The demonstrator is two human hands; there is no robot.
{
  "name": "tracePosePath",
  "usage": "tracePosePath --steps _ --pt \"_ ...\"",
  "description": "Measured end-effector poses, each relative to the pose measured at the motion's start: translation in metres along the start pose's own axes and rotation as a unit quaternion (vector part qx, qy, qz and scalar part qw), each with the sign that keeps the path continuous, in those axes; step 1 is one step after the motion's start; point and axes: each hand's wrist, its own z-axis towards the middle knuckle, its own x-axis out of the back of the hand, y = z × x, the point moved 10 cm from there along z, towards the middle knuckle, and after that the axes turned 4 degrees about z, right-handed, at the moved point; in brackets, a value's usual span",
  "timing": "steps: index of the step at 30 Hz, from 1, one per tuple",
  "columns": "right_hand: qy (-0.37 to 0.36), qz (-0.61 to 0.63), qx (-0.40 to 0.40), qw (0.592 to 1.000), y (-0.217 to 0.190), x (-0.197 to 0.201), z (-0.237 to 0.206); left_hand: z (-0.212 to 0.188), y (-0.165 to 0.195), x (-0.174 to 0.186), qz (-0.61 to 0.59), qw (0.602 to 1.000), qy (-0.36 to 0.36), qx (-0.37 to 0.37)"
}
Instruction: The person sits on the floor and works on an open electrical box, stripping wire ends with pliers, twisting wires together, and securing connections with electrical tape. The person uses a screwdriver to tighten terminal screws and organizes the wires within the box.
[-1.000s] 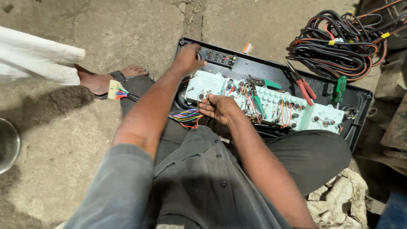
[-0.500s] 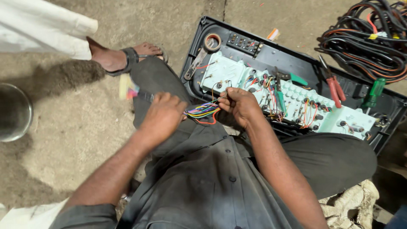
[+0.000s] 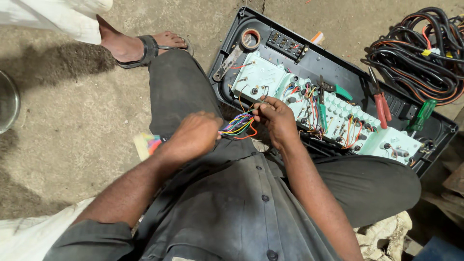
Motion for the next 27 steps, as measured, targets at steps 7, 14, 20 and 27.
tracePosePath --steps 7,14,20,27 --pt "0.017 -0.06 0.024 0.998 0.012 0.013 -0.034 -0.001 0.006 0.015 0.099 0.993 0.063 -0.018" --pt "-0.022 -0.181 -0.018 0.983 0.03 -0.011 -0.037 0.057 -0.042 -0.027 -0.065 0.989 -0.07 0.114" --pt "-0.052 -0.115 -0.012 0.992 0.032 -0.01 -0.031 0.111 -0.052 -0.08 -0.241 0.946 -0.137 0.168" --pt "-0.094 -0.094 0.009 0.991 0.035 -0.008 -0.034 0.113 -0.049 -0.115 -0.554 0.79 -0.105 0.242"
